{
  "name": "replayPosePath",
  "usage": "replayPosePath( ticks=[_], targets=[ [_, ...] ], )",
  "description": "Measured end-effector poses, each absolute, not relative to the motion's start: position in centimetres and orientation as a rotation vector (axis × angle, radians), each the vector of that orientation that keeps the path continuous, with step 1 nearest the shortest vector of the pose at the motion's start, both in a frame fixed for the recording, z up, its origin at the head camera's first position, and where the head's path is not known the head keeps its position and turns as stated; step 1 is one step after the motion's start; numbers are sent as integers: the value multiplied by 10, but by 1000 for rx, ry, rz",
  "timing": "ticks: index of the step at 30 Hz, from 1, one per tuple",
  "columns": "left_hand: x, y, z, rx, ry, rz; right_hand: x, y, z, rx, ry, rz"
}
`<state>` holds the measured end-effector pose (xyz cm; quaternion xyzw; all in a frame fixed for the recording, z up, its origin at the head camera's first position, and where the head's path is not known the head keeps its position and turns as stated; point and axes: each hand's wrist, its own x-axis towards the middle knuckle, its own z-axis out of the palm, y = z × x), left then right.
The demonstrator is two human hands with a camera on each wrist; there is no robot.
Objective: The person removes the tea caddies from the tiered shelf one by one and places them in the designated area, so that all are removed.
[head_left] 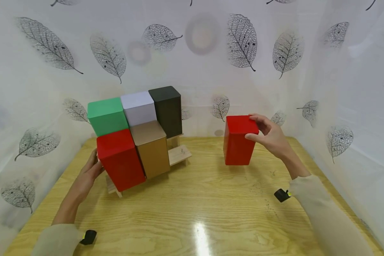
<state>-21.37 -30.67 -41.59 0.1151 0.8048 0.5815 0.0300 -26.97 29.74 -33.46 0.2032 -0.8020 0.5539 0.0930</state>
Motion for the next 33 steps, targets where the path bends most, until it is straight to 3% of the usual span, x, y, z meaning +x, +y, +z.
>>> replayPosePath(
  ticks=[33],
  targets=[
    [-214,-307,-417,363,2485,1805,-317,255,-371,515,-2383,1777]
  ],
)
